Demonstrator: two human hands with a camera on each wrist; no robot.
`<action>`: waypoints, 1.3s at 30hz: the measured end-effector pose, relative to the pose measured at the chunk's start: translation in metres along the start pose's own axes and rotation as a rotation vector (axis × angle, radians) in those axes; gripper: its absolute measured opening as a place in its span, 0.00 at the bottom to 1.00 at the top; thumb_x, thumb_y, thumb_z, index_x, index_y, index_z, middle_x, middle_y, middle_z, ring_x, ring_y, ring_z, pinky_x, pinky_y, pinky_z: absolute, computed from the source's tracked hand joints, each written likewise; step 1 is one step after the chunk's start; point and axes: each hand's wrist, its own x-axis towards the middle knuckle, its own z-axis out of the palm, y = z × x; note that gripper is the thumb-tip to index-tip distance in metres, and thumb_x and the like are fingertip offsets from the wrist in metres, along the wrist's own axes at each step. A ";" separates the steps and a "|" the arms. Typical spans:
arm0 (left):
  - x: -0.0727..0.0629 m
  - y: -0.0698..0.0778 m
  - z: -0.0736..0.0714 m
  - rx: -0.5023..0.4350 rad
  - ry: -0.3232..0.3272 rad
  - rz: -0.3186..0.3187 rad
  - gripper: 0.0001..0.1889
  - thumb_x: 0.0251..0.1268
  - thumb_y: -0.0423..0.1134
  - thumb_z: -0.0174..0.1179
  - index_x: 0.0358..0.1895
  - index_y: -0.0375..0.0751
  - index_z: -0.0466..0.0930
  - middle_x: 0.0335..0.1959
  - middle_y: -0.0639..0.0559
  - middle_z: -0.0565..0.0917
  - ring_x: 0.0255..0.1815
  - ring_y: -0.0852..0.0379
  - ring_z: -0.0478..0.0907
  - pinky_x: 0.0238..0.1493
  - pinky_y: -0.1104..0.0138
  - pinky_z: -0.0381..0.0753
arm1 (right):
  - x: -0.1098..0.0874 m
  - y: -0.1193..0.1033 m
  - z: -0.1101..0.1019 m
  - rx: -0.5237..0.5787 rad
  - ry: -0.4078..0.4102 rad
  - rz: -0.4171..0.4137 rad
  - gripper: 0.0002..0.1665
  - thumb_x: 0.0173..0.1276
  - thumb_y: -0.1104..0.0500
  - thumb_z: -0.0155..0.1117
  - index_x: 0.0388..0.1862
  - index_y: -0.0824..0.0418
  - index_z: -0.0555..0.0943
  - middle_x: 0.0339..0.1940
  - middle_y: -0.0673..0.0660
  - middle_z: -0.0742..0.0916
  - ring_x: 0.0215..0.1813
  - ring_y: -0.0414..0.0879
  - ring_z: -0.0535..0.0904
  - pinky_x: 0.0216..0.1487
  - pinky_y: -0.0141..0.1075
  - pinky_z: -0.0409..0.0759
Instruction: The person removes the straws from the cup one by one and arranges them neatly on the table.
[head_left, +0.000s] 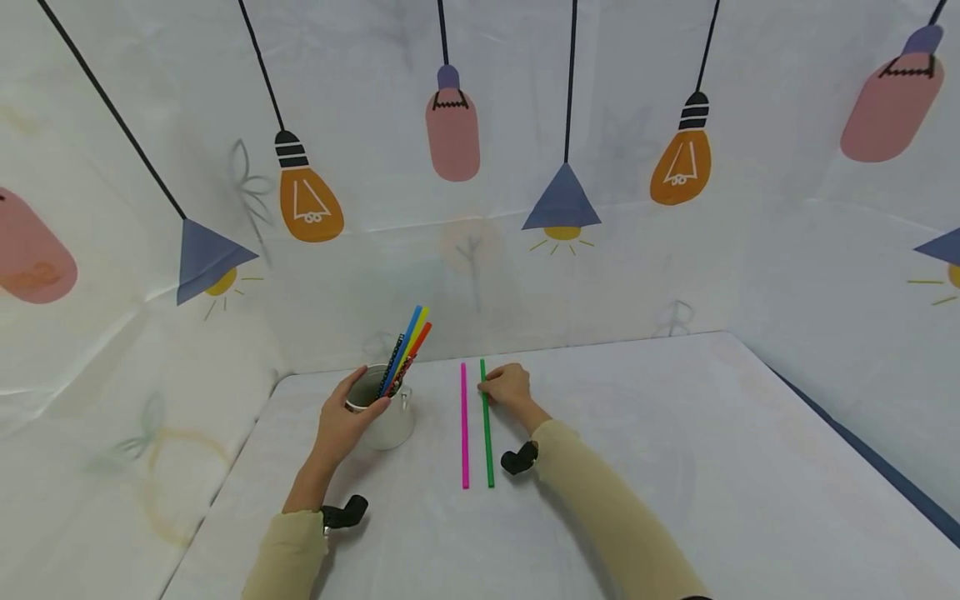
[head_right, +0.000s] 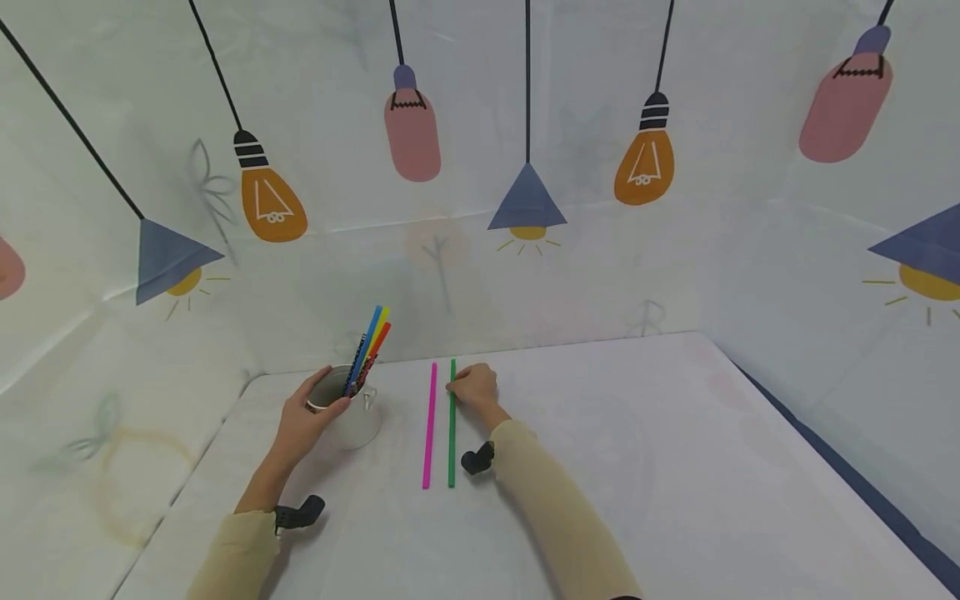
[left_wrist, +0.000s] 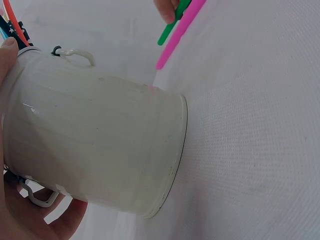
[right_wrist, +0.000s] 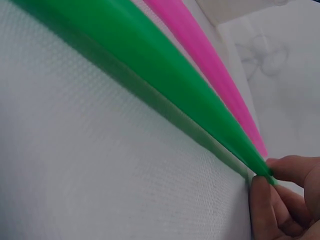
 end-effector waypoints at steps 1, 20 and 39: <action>0.000 0.000 0.000 0.001 -0.002 -0.001 0.44 0.57 0.59 0.67 0.75 0.48 0.60 0.67 0.43 0.68 0.47 0.48 0.67 0.38 0.61 0.73 | 0.000 0.000 0.000 -0.001 0.003 -0.002 0.15 0.58 0.61 0.74 0.41 0.69 0.86 0.26 0.57 0.86 0.22 0.43 0.82 0.28 0.33 0.80; -0.001 -0.002 0.001 -0.018 0.006 0.016 0.43 0.58 0.56 0.68 0.74 0.49 0.60 0.67 0.44 0.69 0.42 0.50 0.68 0.37 0.61 0.73 | -0.001 -0.002 0.004 -0.063 0.030 -0.002 0.12 0.56 0.64 0.74 0.38 0.69 0.86 0.25 0.57 0.87 0.20 0.43 0.82 0.26 0.33 0.81; 0.000 -0.001 0.001 -0.012 0.003 0.006 0.43 0.58 0.57 0.68 0.74 0.49 0.60 0.66 0.43 0.69 0.40 0.49 0.68 0.36 0.62 0.73 | 0.001 -0.004 0.004 -0.081 0.030 0.002 0.11 0.55 0.64 0.73 0.37 0.69 0.86 0.22 0.56 0.86 0.18 0.41 0.81 0.24 0.32 0.80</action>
